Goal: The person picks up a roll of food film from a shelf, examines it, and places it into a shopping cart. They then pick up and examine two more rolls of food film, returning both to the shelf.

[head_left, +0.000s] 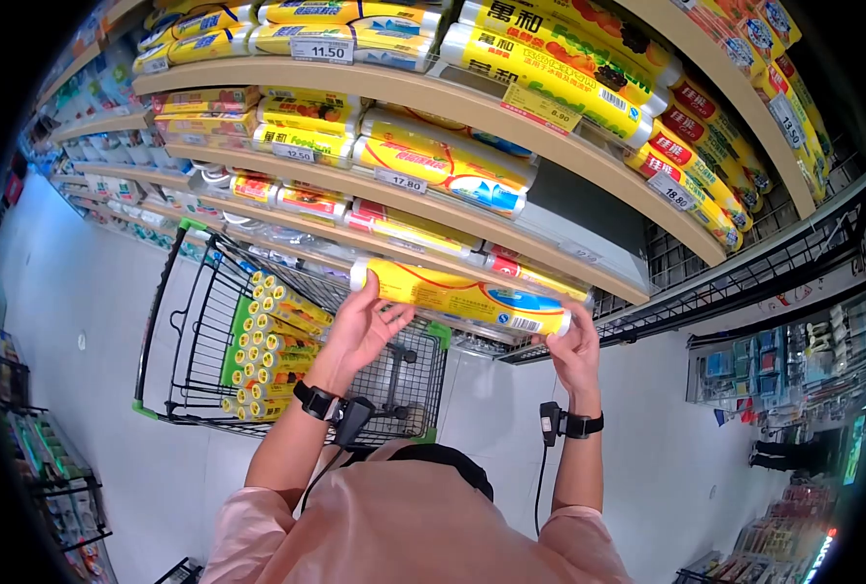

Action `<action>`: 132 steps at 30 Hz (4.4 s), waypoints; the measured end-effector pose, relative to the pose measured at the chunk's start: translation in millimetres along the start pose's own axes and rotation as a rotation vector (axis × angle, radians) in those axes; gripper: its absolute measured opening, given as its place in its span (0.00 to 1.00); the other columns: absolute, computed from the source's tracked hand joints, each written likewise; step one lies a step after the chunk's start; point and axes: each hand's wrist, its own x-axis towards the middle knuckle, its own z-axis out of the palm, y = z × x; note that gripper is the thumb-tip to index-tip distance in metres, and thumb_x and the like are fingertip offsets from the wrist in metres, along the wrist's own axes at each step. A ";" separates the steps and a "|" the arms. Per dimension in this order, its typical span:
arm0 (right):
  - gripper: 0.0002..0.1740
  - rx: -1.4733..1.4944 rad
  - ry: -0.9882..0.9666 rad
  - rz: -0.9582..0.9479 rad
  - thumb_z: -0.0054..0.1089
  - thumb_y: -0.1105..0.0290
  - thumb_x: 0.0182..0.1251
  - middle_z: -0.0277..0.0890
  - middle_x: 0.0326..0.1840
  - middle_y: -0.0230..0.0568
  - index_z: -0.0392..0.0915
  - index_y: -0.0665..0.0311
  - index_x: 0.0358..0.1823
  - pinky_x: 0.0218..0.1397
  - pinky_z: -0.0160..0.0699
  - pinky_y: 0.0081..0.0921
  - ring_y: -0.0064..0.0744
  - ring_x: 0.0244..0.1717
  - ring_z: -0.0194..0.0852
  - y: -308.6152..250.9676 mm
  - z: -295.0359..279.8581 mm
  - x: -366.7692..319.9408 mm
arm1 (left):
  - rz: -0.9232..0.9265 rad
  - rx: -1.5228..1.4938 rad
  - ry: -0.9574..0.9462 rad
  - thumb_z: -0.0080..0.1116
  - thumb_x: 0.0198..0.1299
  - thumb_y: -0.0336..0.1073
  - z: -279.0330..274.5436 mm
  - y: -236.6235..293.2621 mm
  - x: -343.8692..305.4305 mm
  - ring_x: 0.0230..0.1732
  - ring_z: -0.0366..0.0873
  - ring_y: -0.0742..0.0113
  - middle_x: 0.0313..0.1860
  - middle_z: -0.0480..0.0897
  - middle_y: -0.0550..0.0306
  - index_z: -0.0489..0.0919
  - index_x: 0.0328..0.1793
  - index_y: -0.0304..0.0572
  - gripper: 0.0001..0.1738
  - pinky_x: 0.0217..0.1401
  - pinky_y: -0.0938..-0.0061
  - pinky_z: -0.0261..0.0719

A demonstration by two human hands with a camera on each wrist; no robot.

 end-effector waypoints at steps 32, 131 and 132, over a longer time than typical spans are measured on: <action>0.29 0.155 0.286 0.052 0.58 0.74 0.72 0.75 0.57 0.50 0.61 0.62 0.73 0.51 0.84 0.31 0.37 0.48 0.81 -14.5 70.8 38.3 | 0.371 0.283 0.017 0.63 0.64 0.26 21.0 104.0 21.6 0.53 0.81 0.62 0.56 0.78 0.48 0.60 0.70 0.38 0.32 0.56 0.71 0.84; 0.11 -0.519 0.170 1.014 0.58 0.69 0.71 0.83 0.36 0.37 0.78 0.64 0.51 0.29 0.79 0.19 0.24 0.26 0.80 222.1 94.8 -145.8 | 0.184 0.581 0.524 0.56 0.71 0.44 -273.8 80.2 -130.6 0.15 0.67 0.79 0.19 0.74 0.64 0.76 0.44 0.46 0.11 0.16 0.81 0.61; 0.12 -0.522 0.163 1.059 0.59 0.69 0.70 0.83 0.36 0.37 0.78 0.63 0.52 0.29 0.79 0.19 0.25 0.27 0.81 232.4 90.4 -160.2 | 0.174 0.599 0.528 0.57 0.71 0.45 -284.2 78.2 -142.8 0.15 0.67 0.78 0.20 0.75 0.64 0.76 0.44 0.45 0.12 0.16 0.81 0.61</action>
